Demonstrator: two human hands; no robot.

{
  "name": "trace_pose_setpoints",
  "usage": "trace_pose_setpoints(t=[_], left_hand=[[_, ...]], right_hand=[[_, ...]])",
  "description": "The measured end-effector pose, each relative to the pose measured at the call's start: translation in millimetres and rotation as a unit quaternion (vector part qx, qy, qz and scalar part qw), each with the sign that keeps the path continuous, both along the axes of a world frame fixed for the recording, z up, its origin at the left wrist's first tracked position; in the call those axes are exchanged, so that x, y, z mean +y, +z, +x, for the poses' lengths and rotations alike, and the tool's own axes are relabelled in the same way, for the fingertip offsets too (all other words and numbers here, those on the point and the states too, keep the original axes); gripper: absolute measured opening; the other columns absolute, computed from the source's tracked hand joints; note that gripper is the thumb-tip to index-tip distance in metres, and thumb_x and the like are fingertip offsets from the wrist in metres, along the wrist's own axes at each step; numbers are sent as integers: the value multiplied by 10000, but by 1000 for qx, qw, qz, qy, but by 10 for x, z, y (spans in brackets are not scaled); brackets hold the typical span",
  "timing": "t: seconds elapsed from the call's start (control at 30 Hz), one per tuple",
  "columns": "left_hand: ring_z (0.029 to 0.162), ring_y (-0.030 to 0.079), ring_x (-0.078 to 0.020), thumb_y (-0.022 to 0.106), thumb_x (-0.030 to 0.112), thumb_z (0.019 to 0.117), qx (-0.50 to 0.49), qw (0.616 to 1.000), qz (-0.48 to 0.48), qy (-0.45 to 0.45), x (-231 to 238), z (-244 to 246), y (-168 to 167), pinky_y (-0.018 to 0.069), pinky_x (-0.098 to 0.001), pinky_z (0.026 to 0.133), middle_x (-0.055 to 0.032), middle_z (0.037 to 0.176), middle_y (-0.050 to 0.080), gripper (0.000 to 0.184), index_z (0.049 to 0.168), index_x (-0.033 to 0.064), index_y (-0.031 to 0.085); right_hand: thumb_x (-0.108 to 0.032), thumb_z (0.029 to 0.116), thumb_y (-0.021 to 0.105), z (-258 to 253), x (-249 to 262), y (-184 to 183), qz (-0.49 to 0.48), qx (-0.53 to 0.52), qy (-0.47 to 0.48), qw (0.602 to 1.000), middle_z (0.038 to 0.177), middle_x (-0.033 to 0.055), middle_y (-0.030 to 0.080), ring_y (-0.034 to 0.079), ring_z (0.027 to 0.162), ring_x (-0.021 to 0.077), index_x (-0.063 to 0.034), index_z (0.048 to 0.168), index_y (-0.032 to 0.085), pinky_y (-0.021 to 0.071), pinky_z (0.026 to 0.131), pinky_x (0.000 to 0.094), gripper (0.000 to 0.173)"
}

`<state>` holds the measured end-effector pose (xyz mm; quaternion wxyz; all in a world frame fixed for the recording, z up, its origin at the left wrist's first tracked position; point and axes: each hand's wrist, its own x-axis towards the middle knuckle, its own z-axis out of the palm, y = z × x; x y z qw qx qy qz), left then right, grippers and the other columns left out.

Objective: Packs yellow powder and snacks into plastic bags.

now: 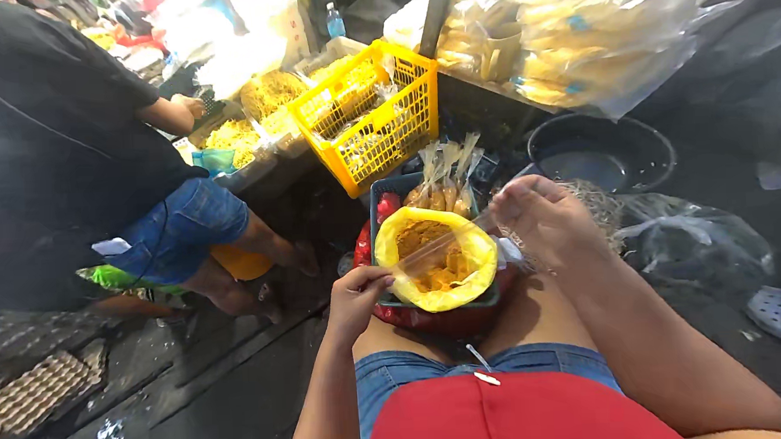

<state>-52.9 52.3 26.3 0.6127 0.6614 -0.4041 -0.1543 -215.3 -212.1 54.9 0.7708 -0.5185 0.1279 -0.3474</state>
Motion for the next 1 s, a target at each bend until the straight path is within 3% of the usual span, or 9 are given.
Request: trace_pose_setpoints(t=[0.1,0.2,0.3,0.37,0.5,0.57,0.7,0.83,1.0], left_hand=[[749,673,-20,699,9,909,79,993,-81,26,-65,14,-9,581,-213,717,54,831,723,71,880,71,717],[628,541,59,566,113,1009,22,999,-12,46,-107,-11,12,476,-141,613,115,697,593,237,787,86,644],[820,646,-33,591,93,1006,-97,990,96,-40,-144,-85,17,553,-211,793,-59,911,696,189,975,-46,715],[900,669,-116,634,116,989,-165,969,139,-121,-222,-185,30,556,-276,851,-105,961,708,171,1000,-21,736],[861,657,-191,650,112,962,-214,942,166,-196,-415,-416,162,553,-326,804,-125,905,673,141,960,6,743],[869,651,-140,642,123,978,-178,965,116,-151,-448,-427,173,543,-275,808,-109,917,682,167,985,-17,732],[990,652,-116,750,266,919,-57,984,111,-124,-441,-465,98,543,-264,852,-126,1168,675,530,1321,-43,596],[935,675,-108,653,67,953,-64,984,83,-142,-493,-632,-95,544,-260,892,-127,959,711,163,1014,-63,729],[838,620,-76,575,168,1030,-68,971,177,-147,-464,-530,-39,509,-237,802,-70,883,659,247,935,-18,707]], right_hand=[[-139,1059,488,-149,23,-203,-19,9,3,1000,839,-55,745,709,775,57,-185,938,683,606,788,250,234],[-138,981,595,-347,-26,-369,-148,158,62,974,843,-52,723,691,760,48,-114,993,670,593,744,246,79],[-146,911,763,-438,-10,-285,-338,348,184,855,1292,158,653,665,1124,252,-48,1410,561,555,952,440,548],[-226,846,834,-412,121,-251,-425,318,195,824,1442,197,553,569,1292,336,-96,1508,485,483,1062,526,759],[-129,896,757,-296,546,-139,-461,239,232,823,1103,121,744,726,1001,280,-101,1452,548,577,903,517,595],[-113,926,688,-252,637,-164,-439,232,173,851,931,70,758,741,825,184,-78,1331,629,618,781,401,411],[-114,890,733,-186,631,-261,-305,121,46,944,901,-47,728,683,851,-10,-61,949,695,582,805,187,87],[-93,851,760,-115,774,-330,-175,80,64,979,875,-87,707,678,846,11,-125,877,674,580,796,212,95],[-9,859,738,-79,721,-298,-15,59,90,994,817,-79,721,677,779,13,-149,837,719,579,758,199,144]])
